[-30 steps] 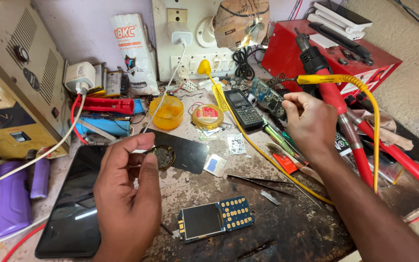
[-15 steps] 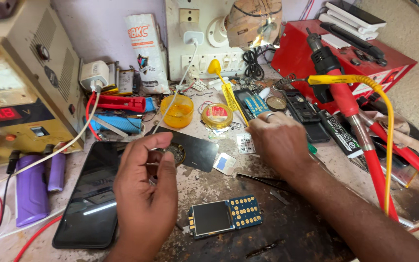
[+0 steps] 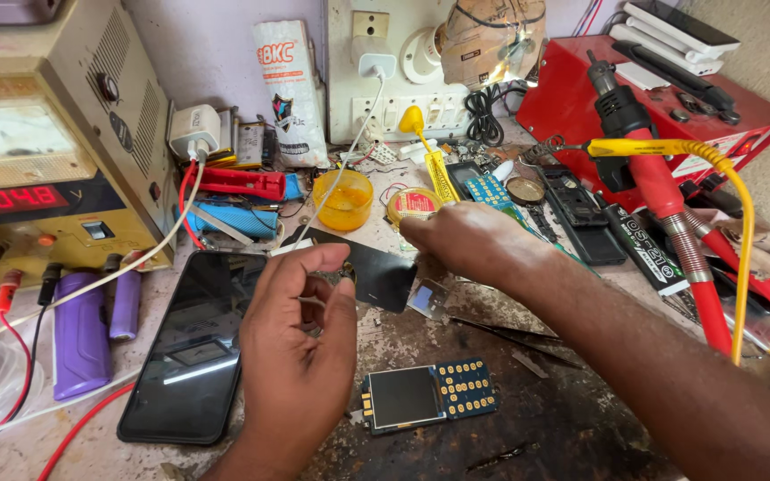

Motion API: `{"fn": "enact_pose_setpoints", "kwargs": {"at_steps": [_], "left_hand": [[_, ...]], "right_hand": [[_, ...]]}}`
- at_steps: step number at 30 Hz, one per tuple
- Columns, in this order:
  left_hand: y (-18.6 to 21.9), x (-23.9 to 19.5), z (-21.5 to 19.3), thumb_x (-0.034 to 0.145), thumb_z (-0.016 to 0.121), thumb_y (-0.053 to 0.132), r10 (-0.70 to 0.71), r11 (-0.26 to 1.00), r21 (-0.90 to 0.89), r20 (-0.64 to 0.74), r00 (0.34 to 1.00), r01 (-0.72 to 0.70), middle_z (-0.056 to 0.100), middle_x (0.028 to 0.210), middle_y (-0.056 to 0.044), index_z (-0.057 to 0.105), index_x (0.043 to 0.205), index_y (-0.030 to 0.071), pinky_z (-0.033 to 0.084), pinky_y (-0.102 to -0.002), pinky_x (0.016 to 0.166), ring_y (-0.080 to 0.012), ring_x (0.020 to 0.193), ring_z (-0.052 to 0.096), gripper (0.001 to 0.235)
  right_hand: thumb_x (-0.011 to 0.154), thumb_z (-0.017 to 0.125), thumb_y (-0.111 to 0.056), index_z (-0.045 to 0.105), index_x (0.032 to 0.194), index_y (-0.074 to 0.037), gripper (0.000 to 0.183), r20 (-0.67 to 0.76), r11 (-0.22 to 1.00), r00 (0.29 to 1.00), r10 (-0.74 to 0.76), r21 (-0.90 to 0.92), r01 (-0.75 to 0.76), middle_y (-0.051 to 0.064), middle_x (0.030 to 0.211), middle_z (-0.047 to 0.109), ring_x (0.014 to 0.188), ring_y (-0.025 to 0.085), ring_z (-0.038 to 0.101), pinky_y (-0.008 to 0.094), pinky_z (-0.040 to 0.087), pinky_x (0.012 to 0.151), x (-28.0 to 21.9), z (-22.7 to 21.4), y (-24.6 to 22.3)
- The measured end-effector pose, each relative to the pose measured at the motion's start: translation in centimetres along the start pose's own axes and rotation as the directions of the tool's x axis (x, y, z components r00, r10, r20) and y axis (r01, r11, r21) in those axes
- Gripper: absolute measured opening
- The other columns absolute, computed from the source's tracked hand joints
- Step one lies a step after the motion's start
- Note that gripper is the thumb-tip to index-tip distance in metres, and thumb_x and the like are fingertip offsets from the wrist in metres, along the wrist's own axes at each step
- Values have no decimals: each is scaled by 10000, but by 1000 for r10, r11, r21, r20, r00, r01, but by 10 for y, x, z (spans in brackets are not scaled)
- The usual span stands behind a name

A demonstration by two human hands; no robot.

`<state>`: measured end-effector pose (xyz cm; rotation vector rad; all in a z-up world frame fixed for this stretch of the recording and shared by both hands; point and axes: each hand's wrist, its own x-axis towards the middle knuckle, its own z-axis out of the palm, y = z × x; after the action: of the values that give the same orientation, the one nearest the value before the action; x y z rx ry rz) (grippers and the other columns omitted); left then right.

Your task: The person handles a small circuit board with a numeric keypad and a small display, using tweezers to adjust components on the board. They also handle a separate small white circuit board and place it on the workbench.

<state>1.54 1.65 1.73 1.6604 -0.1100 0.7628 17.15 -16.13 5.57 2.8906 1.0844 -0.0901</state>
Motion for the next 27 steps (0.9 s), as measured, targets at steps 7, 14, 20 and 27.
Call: {"fn": "enact_pose_setpoints", "kwargs": {"at_steps": [7, 14, 20, 27], "left_hand": [[-10, -3, 2, 920, 664, 61, -54, 998, -31, 95, 994, 57, 683, 961, -32, 654, 1168, 14, 522, -208, 618, -48, 729, 613, 252], [-31, -4, 10, 933, 644, 139, -282, 938, -129, 254, 925, 321, 744, 1093, -57, 625, 1264, 24, 572, -234, 799, -76, 930, 692, 351], [-34, 4, 11, 904, 660, 156, -410, 828, -271, 304, 860, 490, 698, 1205, -46, 556, 1351, 65, 563, -252, 870, -76, 1019, 679, 468], [-37, 4, 6, 887, 737, 43, -301, 859, -324, 304, 904, 396, 766, 999, -77, 683, 1216, -13, 575, -231, 695, -78, 821, 689, 338]], "right_hand": [[911, 621, -194, 576, 1041, -117, 158, -126, 972, 981, -148, -199, 121, 136, 804, 724, 785, 349, 713, 495, 527, 641, -10, -5, 1], [868, 740, 14, 593, 923, -61, 175, -158, 472, 971, 180, 880, 56, 52, 784, 703, 671, 108, 619, 289, 504, 591, -46, 23, 15], [831, 729, 32, 569, 914, -67, 206, -61, 16, 995, 75, 998, 60, 67, 828, 699, 708, 141, 702, 296, 571, 614, -49, 32, 13], [855, 711, -29, 645, 1181, 11, 335, -97, 39, 991, 88, 995, 94, 20, 910, 716, 817, 120, 736, 291, 611, 708, -61, 26, -15]]}}
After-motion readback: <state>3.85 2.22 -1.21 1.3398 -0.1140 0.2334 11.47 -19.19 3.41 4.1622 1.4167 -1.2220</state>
